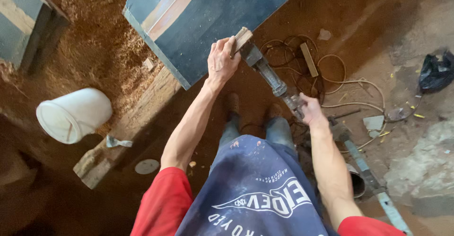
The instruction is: The person secures a wooden plank to a dark-colored box using a bench vise and a metal bar. They tighten the vise to hold the plank in place, then use a hammer to tap the wood. The person flips the box over to inspect the alignment and continues to adjust the plank and the vise mechanism.
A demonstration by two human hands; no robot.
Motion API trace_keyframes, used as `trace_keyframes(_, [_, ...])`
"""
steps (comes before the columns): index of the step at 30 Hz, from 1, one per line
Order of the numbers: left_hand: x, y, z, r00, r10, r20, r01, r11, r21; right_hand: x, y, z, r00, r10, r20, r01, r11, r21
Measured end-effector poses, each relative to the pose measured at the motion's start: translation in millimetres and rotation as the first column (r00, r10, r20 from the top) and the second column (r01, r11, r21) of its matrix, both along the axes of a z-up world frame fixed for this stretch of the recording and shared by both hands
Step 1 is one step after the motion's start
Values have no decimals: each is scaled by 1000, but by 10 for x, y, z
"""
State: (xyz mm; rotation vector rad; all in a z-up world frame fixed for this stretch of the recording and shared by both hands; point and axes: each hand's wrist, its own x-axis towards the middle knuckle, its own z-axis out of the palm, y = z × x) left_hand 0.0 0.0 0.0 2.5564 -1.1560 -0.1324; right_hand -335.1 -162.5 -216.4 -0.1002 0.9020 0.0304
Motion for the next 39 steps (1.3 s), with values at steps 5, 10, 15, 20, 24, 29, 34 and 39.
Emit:
trace_keyframes(5, [148, 1, -14, 993, -75, -96, 62, 989, -133, -48, -321, 232, 985, -171, -27, 150, 922, -356])
trace_keyframes(10, [177, -1, 126, 952, -257, -169, 216, 949, -228, -194, -154, 405, 973, -231, -29, 193, 871, -452])
trace_keyframes(15, [249, 50, 98, 940, -299, -165, 271, 946, -176, -24, -182, 331, 961, -250, -122, 171, 876, -451])
trace_keyframes(20, [251, 13, 23, 947, -260, -191, 223, 955, -195, 190, -32, 372, 945, -110, -308, -60, 867, -494])
trace_keyframes(24, [198, -88, 131, 960, -170, -223, 147, 982, -115, 195, 105, 368, 896, 205, -394, -372, 832, -412])
trace_keyframes(29, [198, -358, 337, 950, -25, -311, 88, 978, 190, 392, 24, 443, 863, 307, -401, -440, 846, -299])
trace_keyframes(34, [156, -363, 315, 970, -54, -235, 76, 993, 89, 534, -242, 470, 924, 154, -349, -261, 923, -284])
trace_keyframes(39, [144, -380, 298, 974, -88, -210, 102, 993, 56, 560, -220, 707, 813, -51, -580, -363, 735, -572])
